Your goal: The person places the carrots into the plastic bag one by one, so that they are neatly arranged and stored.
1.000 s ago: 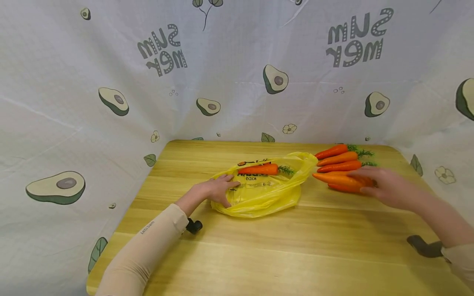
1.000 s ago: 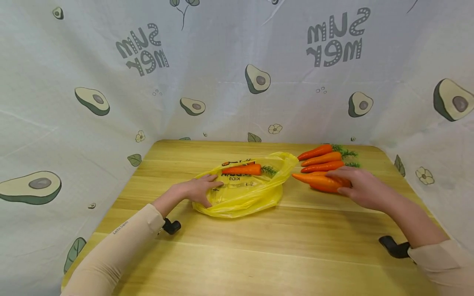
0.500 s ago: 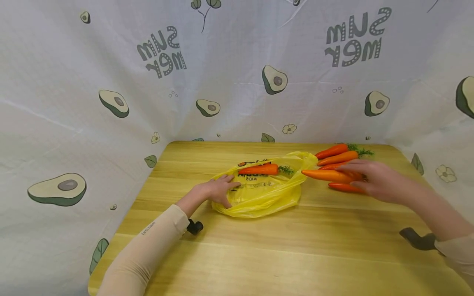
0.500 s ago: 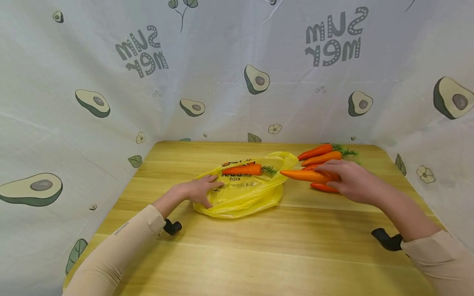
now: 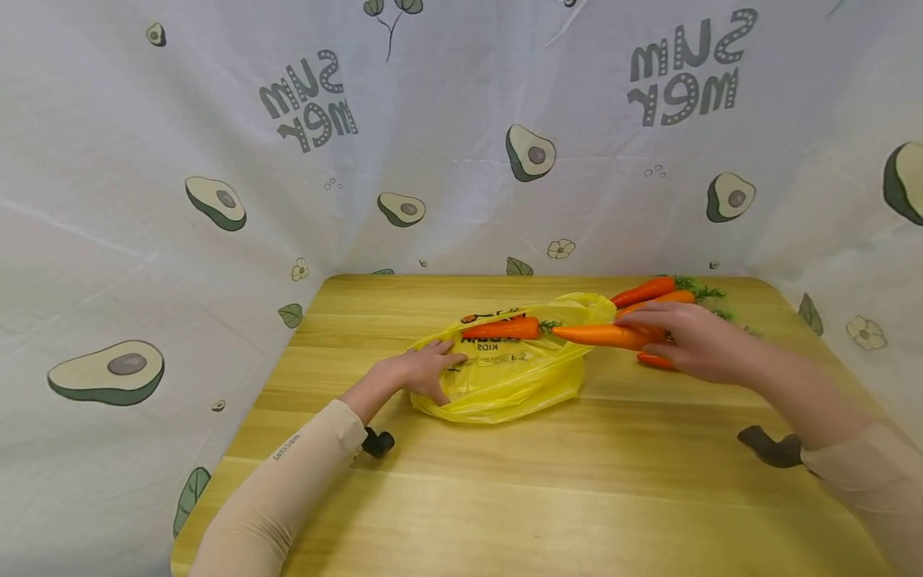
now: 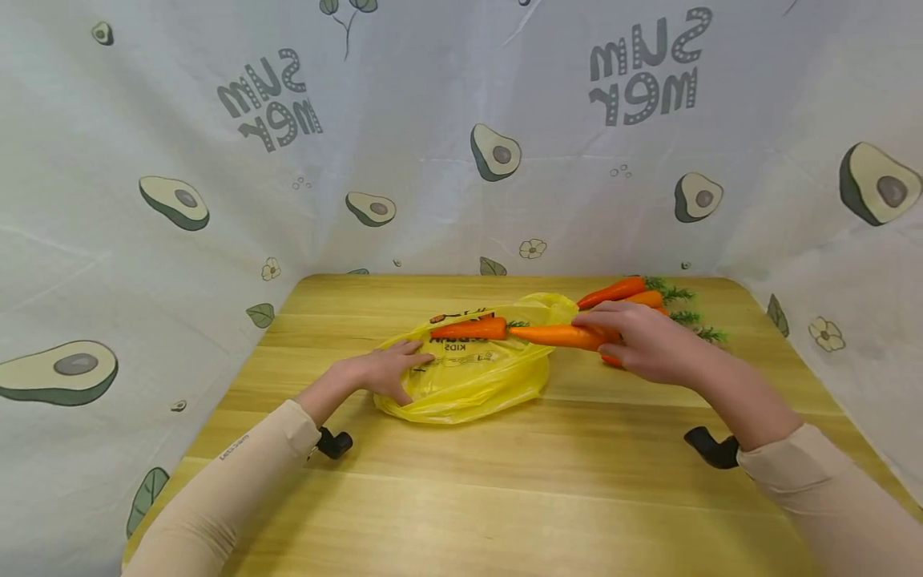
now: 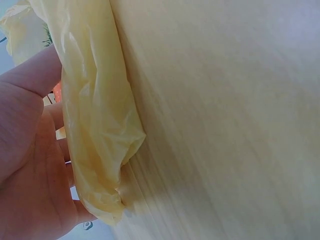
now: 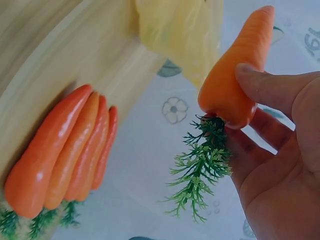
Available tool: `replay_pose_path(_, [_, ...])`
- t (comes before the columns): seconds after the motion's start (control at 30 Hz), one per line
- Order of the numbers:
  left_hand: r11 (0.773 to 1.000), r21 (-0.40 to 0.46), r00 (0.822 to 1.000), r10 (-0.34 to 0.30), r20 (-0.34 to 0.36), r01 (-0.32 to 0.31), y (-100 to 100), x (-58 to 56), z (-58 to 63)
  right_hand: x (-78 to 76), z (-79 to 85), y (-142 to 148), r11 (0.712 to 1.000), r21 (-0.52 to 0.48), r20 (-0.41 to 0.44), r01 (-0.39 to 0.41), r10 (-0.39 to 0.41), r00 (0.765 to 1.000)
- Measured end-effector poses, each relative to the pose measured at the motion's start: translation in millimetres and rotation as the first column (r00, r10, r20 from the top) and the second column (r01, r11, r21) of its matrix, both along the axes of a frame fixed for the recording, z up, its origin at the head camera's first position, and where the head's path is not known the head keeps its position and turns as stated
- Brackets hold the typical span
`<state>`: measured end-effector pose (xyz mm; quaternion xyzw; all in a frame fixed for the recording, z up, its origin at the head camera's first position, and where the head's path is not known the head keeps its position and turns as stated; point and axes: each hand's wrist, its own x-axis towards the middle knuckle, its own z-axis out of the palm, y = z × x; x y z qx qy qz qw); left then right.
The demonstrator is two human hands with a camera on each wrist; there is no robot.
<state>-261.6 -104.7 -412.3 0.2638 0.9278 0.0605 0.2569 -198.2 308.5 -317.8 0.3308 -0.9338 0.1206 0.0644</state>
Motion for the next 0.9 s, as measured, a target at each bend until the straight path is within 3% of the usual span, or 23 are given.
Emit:
replay_pose_path(0.2, [1.0, -0.005, 1.0, 0.0, -0.004, 0.0, -1.4, -1.8, -0.6, -5.4, 5.9, -18.6, 1.0, -0.005, 0.079, 0.0, 0.001, 0.997])
replay_pose_path(0.67, [1.0, -0.002, 1.0, 0.0, -0.001, 0.0, -0.2, 1.9, -1.8, -18.3, 0.1, -59.6, 1.0, 0.003, 0.149, -0.023, 0.023, 0.989])
replay_pose_path(0.9, [1.0, 0.008, 1.0, 0.009, 0.003, -0.009, -0.6, 2.0, -2.2, -27.0, -5.7, -77.6, 0.997, 0.004, 0.115, -0.071, 0.07, 0.991])
